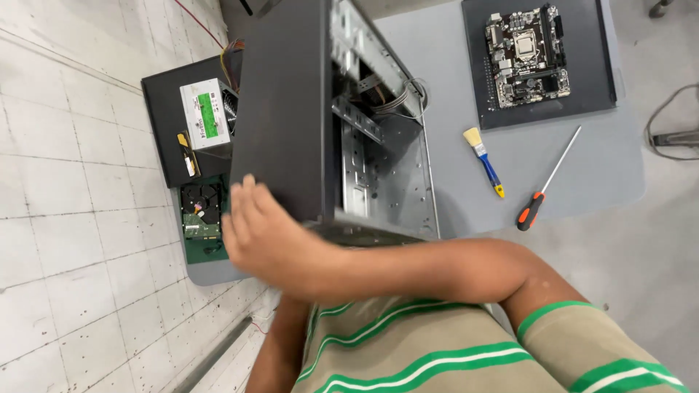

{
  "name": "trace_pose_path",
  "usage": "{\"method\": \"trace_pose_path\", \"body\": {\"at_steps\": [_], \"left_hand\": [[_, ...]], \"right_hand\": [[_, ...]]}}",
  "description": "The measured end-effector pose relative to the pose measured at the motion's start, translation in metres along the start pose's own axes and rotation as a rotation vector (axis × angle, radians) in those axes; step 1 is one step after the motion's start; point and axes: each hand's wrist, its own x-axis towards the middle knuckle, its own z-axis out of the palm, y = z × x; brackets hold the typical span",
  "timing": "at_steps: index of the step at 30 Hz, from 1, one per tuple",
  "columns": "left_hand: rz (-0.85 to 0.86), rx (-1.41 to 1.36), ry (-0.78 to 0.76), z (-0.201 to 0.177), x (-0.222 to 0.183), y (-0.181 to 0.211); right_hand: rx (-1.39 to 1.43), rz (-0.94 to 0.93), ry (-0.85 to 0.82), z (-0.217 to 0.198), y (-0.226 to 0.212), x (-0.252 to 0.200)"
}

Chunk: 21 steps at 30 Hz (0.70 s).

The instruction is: Inspecting the structure of a computer case by removing panels and checking the interior components.

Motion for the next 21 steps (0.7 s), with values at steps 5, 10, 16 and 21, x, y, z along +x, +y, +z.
{"method": "trace_pose_path", "body": {"at_steps": [5, 10, 16, 21], "left_hand": [[-0.095, -0.121, -0.101, -0.018, -0.021, 0.021], [-0.218, -0.223, -0.230, -0.026, -0.020, 0.055], [-0.367, -0.368, -0.391, -0.034, -0.018, 0.096], [-0.463, -0.476, -0.538, -0.036, -0.014, 0.133]], "right_hand": [[0.038, -0.150, -0.369, 0.005, -0.034, -0.046], [0.318, -0.094, -0.154, 0.028, -0.046, -0.087], [0.849, 0.241, 0.196, -0.054, 0.105, -0.101], [0.922, 1.243, 0.389, 0.133, 0.268, -0.217]]}}
